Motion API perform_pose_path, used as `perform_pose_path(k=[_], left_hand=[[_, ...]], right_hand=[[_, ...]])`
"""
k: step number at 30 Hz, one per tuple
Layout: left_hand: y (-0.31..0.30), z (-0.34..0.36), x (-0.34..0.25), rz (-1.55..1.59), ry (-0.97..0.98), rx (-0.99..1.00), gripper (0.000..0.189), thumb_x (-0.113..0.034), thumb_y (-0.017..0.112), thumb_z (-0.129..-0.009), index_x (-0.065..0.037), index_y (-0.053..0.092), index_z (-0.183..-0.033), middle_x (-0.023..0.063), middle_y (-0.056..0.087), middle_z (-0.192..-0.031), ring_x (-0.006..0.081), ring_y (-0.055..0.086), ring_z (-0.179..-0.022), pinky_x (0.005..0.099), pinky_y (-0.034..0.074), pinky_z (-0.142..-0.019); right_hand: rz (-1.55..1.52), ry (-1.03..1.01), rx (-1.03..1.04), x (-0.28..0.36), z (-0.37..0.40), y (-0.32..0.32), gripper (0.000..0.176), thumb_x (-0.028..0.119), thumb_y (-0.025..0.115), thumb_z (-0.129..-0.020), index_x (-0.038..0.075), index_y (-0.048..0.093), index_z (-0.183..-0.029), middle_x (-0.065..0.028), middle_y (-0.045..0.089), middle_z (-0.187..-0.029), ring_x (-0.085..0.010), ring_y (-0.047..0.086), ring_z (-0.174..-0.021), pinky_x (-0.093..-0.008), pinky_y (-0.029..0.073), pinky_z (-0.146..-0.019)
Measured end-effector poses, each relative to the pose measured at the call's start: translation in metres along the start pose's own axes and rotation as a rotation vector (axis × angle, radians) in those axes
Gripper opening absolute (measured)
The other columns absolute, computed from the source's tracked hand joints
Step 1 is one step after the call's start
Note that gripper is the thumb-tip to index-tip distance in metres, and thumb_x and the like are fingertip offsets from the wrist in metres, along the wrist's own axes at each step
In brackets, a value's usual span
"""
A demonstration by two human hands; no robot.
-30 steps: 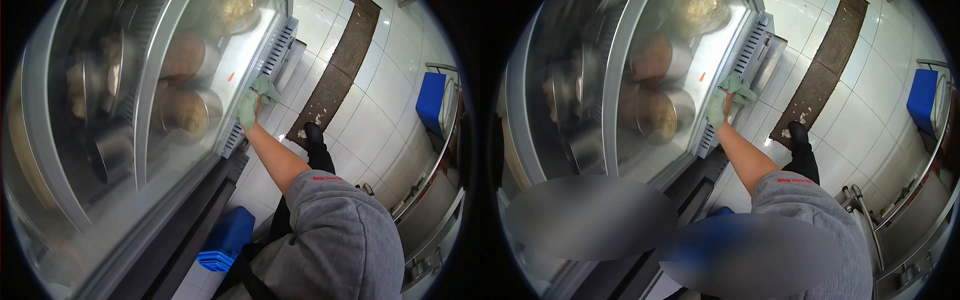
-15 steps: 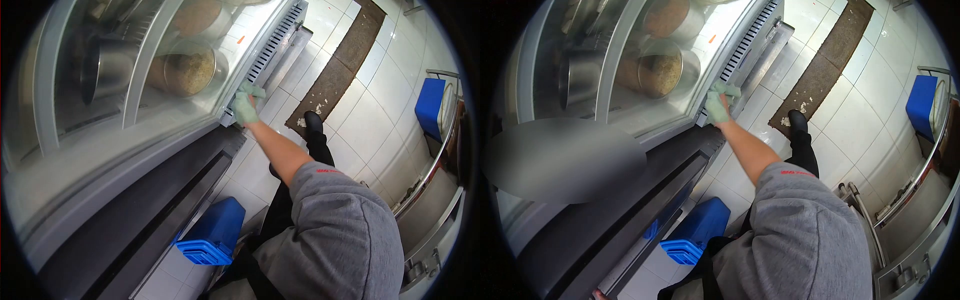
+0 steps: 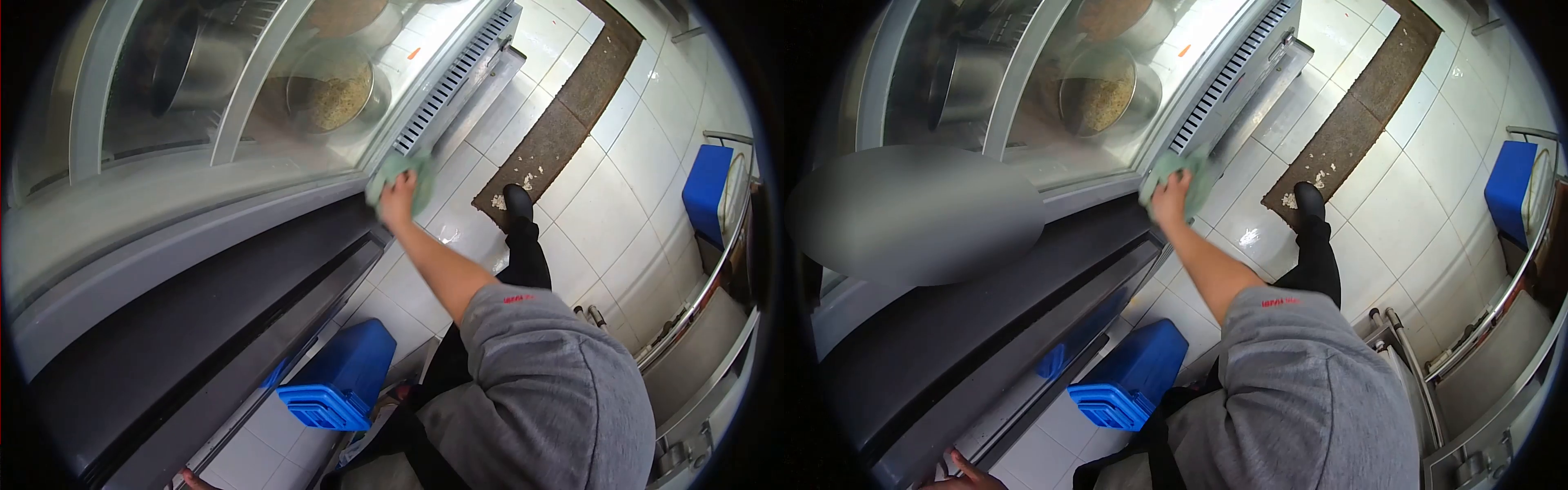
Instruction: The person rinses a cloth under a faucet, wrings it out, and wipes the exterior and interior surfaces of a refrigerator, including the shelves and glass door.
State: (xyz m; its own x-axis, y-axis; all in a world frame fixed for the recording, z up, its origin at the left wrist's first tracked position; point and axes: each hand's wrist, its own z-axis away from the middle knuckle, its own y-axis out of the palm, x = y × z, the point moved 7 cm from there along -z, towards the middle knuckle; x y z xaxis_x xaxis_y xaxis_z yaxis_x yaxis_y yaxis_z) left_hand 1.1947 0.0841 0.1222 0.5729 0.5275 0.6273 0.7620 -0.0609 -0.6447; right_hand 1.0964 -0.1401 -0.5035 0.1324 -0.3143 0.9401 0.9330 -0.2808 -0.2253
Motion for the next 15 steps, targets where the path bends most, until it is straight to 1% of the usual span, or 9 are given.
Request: perform_pose_path(k=[1,2,4,6,7,10,12,14,15], left_hand=[[0.0,0.0,0.0,-0.001,-0.001,0.003,0.116,-0.056,0.053,-0.087,0.022,-0.021,-0.129,0.0463,-0.021,-0.135,0.0552,-0.011,-0.132,0.0528,0.007,-0.112],[-0.001,0.0,-0.002,0.006,-0.002,0.001,0.116,-0.055,0.054,-0.086,0.022,-0.022,-0.13,0.046,-0.022,-0.135,0.0555,-0.01,-0.132,0.0533,0.007,-0.111],[-0.001,0.0,-0.006,0.009,-0.004,0.0,0.116,-0.055,0.054,-0.086,0.021,-0.022,-0.13,0.0458,-0.023,-0.135,0.0558,-0.01,-0.132,0.0538,0.007,-0.111],[-0.002,-0.001,-0.007,0.082,-0.03,-0.006,0.116,-0.055,0.055,-0.086,0.019,-0.022,-0.131,0.0432,-0.023,-0.138,0.0534,-0.011,-0.134,0.0539,0.004,-0.111],[-0.002,-0.002,-0.008,0.081,-0.035,-0.006,0.116,-0.055,0.055,-0.086,0.019,-0.022,-0.131,0.0432,-0.023,-0.138,0.0534,-0.011,-0.134,0.0539,0.004,-0.111],[-0.002,-0.002,-0.009,0.099,-0.048,-0.001,0.117,-0.055,0.055,-0.086,0.017,-0.024,-0.132,0.0399,-0.023,-0.14,0.0506,-0.013,-0.135,0.0541,0.0,-0.111],[0.0,-0.002,-0.009,0.108,-0.08,-0.003,0.117,-0.056,0.055,-0.085,0.016,-0.025,-0.133,0.0374,-0.025,-0.141,0.0488,-0.015,-0.136,0.0549,-0.004,-0.11],[0.0,-0.002,-0.011,0.116,-0.086,0.008,0.117,-0.057,0.054,-0.085,0.016,-0.025,-0.133,0.0377,-0.025,-0.141,0.0488,-0.015,-0.136,0.0549,-0.004,-0.11],[0.0,-0.002,-0.012,0.12,-0.094,0.015,0.117,-0.058,0.053,-0.085,0.016,-0.025,-0.132,0.0381,-0.025,-0.141,0.0488,-0.015,-0.136,0.0549,-0.005,-0.11]], right_hand=[[-0.047,0.038,0.107,-0.005,0.026,0.011,0.043,0.001,0.057,-0.078,0.001,0.05,-0.12,-0.0282,0.033,-0.135,-0.0421,0.039,-0.121,-0.0408,0.034,-0.102],[-0.104,0.041,0.201,-0.015,0.048,0.027,0.043,0.001,0.055,-0.077,0.002,0.05,-0.12,-0.0204,0.049,-0.121,-0.0349,0.048,-0.114,-0.0401,0.037,-0.099],[-0.348,0.518,0.383,-0.047,0.059,0.047,0.035,0.003,0.051,-0.08,0.004,0.053,-0.115,-0.0133,0.058,-0.102,-0.0293,0.057,-0.1,-0.0404,0.043,-0.093],[-0.722,0.641,0.157,-0.03,0.028,0.021,0.032,0.005,0.047,-0.082,0.005,0.053,-0.114,-0.0093,0.06,-0.093,-0.0263,0.059,-0.09,-0.042,0.047,-0.086],[-0.935,0.664,0.168,-0.011,0.008,0.013,0.03,0.01,0.046,-0.089,0.005,0.048,-0.119,-0.012,0.058,-0.103,-0.027,0.057,-0.094,-0.0443,0.047,-0.085],[-0.977,0.673,0.068,0.013,-0.018,0.035,0.032,0.013,0.046,-0.093,0.0,0.043,-0.122,-0.0137,0.056,-0.11,-0.0254,0.055,-0.096,-0.0392,0.045,-0.085],[-0.776,0.714,0.111,0.081,0.01,0.026,0.031,0.016,0.045,-0.096,0.001,0.043,-0.123,-0.0148,0.051,-0.118,-0.0264,0.052,-0.104,-0.0391,0.041,-0.09],[-1.042,0.565,0.205,0.17,0.046,-0.004,0.036,0.014,0.041,-0.098,0.006,0.037,-0.133,-0.0138,0.049,-0.122,-0.0236,0.05,-0.108,-0.0366,0.039,-0.096],[-1.037,0.569,0.2,0.164,0.046,0.0,0.036,0.014,0.041,-0.098,0.006,0.037,-0.133,-0.0138,0.049,-0.122,-0.0236,0.05,-0.108,-0.0366,0.039,-0.096]])
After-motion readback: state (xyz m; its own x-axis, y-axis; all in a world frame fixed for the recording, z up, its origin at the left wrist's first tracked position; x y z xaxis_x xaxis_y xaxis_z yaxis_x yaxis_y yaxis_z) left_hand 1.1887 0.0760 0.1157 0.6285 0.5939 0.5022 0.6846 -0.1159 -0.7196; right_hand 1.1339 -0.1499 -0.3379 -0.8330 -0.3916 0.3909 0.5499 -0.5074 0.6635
